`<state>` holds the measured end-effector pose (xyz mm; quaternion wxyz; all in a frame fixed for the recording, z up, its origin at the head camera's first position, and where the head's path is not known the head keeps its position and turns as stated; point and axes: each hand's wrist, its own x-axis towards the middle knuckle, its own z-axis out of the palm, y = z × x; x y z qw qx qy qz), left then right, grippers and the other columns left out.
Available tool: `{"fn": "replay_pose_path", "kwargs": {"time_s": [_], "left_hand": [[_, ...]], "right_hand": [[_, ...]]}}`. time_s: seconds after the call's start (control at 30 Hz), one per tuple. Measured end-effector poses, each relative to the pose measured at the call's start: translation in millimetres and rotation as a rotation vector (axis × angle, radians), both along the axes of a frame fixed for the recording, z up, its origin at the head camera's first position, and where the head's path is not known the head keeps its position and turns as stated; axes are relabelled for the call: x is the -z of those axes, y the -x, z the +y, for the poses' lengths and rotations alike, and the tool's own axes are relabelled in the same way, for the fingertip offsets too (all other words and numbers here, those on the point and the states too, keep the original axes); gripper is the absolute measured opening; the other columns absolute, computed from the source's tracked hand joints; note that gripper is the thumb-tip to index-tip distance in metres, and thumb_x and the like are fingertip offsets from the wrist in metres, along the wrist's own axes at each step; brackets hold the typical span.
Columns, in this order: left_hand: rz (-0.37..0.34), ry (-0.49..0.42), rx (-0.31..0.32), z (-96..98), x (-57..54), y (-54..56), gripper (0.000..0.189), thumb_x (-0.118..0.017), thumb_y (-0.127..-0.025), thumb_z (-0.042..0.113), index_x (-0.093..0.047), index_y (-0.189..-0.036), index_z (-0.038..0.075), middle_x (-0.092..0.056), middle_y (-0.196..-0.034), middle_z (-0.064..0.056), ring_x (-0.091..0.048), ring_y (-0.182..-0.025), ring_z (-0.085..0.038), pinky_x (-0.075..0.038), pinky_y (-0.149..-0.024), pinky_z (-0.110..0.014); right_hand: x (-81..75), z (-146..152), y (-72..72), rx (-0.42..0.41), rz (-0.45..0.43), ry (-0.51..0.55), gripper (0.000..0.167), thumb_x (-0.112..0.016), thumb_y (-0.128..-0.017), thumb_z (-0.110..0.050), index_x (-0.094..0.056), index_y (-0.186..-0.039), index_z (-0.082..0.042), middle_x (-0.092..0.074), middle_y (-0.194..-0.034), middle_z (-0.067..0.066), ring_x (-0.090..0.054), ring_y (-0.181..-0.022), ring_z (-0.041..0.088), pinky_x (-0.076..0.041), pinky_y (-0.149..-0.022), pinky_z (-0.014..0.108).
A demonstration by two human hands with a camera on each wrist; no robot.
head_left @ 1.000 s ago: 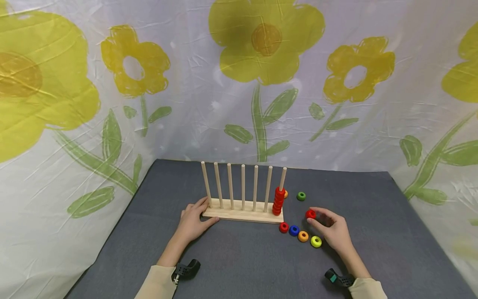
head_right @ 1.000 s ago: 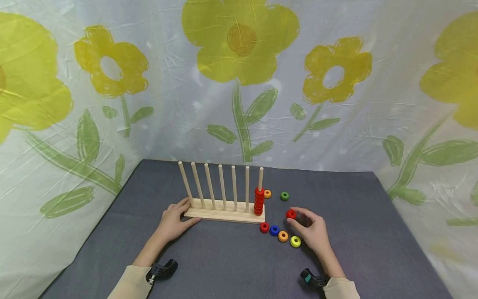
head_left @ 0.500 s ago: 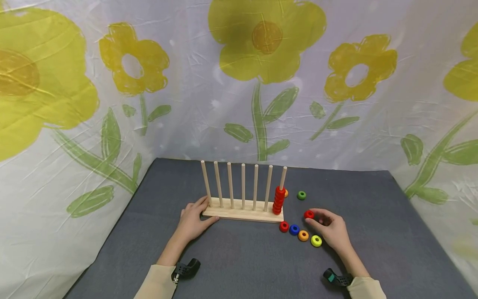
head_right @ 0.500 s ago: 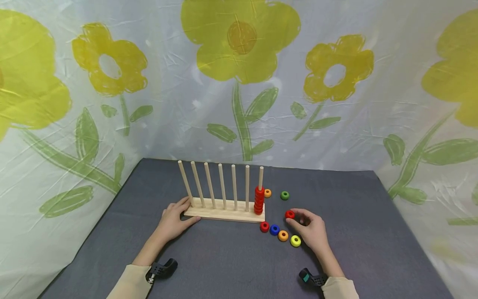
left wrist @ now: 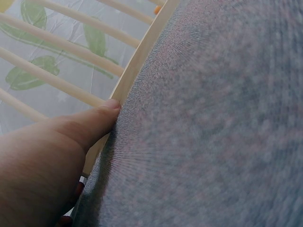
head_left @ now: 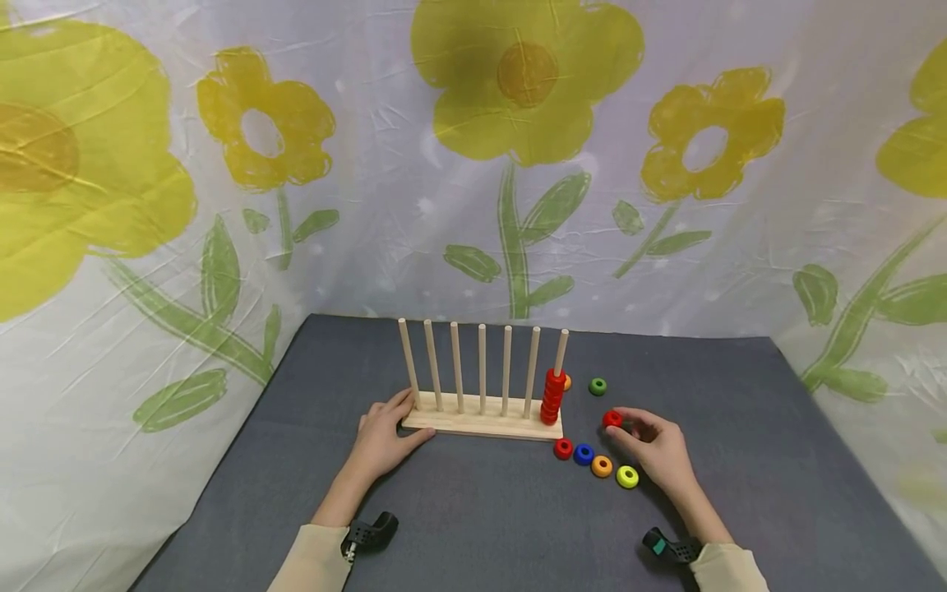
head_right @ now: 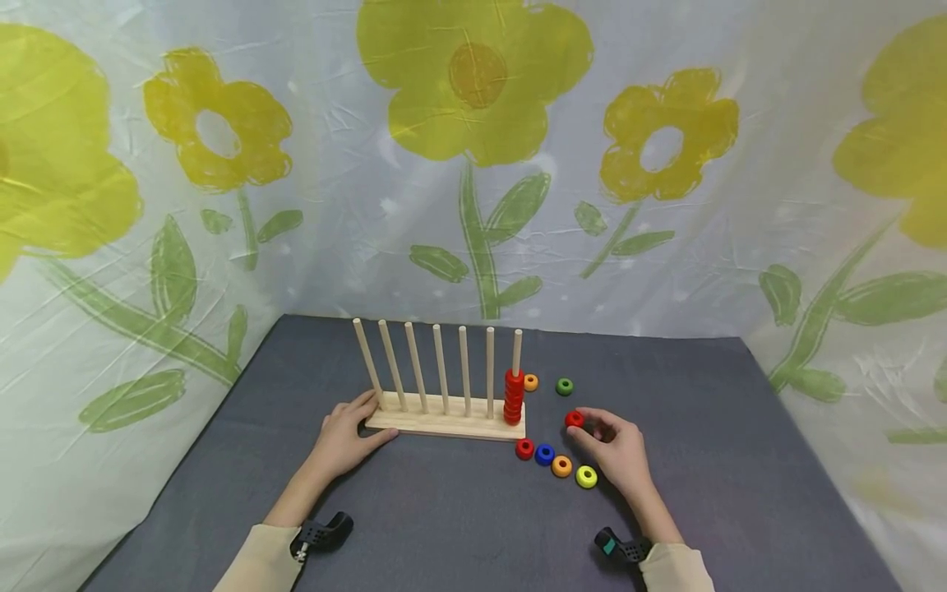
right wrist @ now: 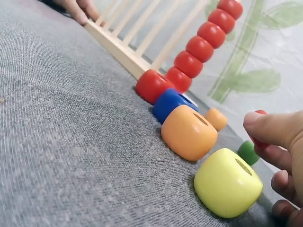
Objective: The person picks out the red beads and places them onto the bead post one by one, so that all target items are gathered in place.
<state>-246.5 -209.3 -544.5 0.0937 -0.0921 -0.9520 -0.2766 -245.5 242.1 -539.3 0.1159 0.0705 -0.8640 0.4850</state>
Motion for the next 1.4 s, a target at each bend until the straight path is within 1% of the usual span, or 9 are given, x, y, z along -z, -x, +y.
{"fn": "replay_pose_path", "kwargs": {"time_s": [0.17,0.37,0.5,0.87,1.07,1.17,1.2,1.3,1.4], "left_hand": [[-0.023,0.006,-0.003,-0.9,-1.1,0.5,0.083,-0.076,-0.09,0.05,-0.046,-0.152,0.005,-0.041,-0.157,-0.014,-0.045,-0.126,-0.039,-0.032,-0.092,-0.053],[-0.007,0.009,-0.001,-1.7,-1.8,0.3,0.083,-0.076,-0.09,0.05,-0.047,-0.152,0.004,-0.042,-0.156,-0.015,-0.045,-0.126,-0.04,-0.033,-0.091,-0.054],[-0.014,0.013,-0.002,-1.7,-0.7,1.0,0.083,-0.075,-0.09,0.051,-0.047,-0.152,0.004,-0.042,-0.156,-0.015,-0.045,-0.126,-0.04,-0.032,-0.092,-0.054],[-0.027,0.011,-0.001,-0.9,-0.2,0.6,0.083,-0.076,-0.09,0.049,-0.046,-0.153,0.005,-0.041,-0.156,-0.015,-0.045,-0.127,-0.04,-0.032,-0.093,-0.055],[-0.031,0.015,-0.006,0.1,0.6,1.2,0.082,-0.077,-0.089,0.05,-0.048,-0.152,0.005,-0.042,-0.156,-0.015,-0.045,-0.127,-0.039,-0.033,-0.092,-0.054],[-0.031,0.012,-0.009,0.7,0.4,1.4,0.082,-0.077,-0.089,0.049,-0.048,-0.152,0.005,-0.042,-0.156,-0.014,-0.045,-0.126,-0.039,-0.033,-0.092,-0.053],[-0.031,0.011,-0.01,0.9,0.3,1.3,0.083,-0.077,-0.089,0.049,-0.048,-0.152,0.005,-0.042,-0.156,-0.014,-0.045,-0.126,-0.039,-0.033,-0.091,-0.053],[-0.027,0.009,-0.009,0.9,0.3,1.3,0.083,-0.077,-0.089,0.05,-0.048,-0.152,0.005,-0.042,-0.156,-0.014,-0.046,-0.125,-0.038,-0.033,-0.09,-0.052],[-0.022,0.006,-0.008,1.0,0.2,1.2,0.083,-0.077,-0.089,0.049,-0.048,-0.152,0.005,-0.042,-0.156,-0.014,-0.046,-0.125,-0.038,-0.033,-0.089,-0.052]], "right_hand": [[0.7,-1.1,1.0,0.004,0.004,0.003,0.034,-0.084,-0.087,-0.024,-0.076,-0.116,-0.009,-0.058,-0.08,0.003,-0.049,-0.068,0.017,-0.036,-0.059,0.029],[-5.4,-4.1,4.3,-0.004,0.012,0.028,0.034,-0.084,-0.088,-0.025,-0.076,-0.117,-0.009,-0.061,-0.083,0.004,-0.049,-0.068,0.018,-0.035,-0.058,0.028],[-14.1,-7.9,6.4,-0.004,0.015,0.045,0.035,-0.084,-0.088,-0.026,-0.076,-0.117,-0.008,-0.062,-0.087,0.007,-0.049,-0.068,0.019,-0.035,-0.055,0.028],[-43.2,-10.5,12.0,-0.024,0.027,0.092,0.037,-0.083,-0.089,-0.027,-0.075,-0.121,-0.01,-0.05,-0.076,0.01,-0.042,-0.061,0.017,-0.033,-0.051,0.029],[-62.6,-13.7,12.8,-0.034,0.087,0.099,0.035,-0.082,-0.09,-0.021,-0.075,-0.121,-0.008,-0.05,-0.069,0.011,-0.035,-0.051,0.013,-0.03,-0.045,0.029],[-68.8,-14.6,15.1,-0.033,0.095,0.104,0.035,-0.082,-0.09,-0.021,-0.074,-0.122,-0.008,-0.059,-0.077,0.011,-0.033,-0.047,0.014,-0.029,-0.042,0.031],[-66.1,-12.7,18.6,-0.031,0.093,0.11,0.036,-0.083,-0.089,-0.024,-0.075,-0.122,-0.01,-0.062,-0.083,0.01,-0.032,-0.046,0.014,-0.028,-0.042,0.031],[-71.7,-13.8,20.4,-0.027,0.099,0.12,0.037,-0.083,-0.089,-0.025,-0.074,-0.122,-0.01,-0.066,-0.099,0.009,-0.031,-0.044,0.013,-0.028,-0.04,0.031],[-77.6,-15.0,21.6,-0.03,0.11,0.129,0.038,-0.083,-0.089,-0.024,-0.074,-0.123,-0.01,-0.066,-0.104,0.008,-0.03,-0.043,0.013,-0.027,-0.04,0.031]]}}
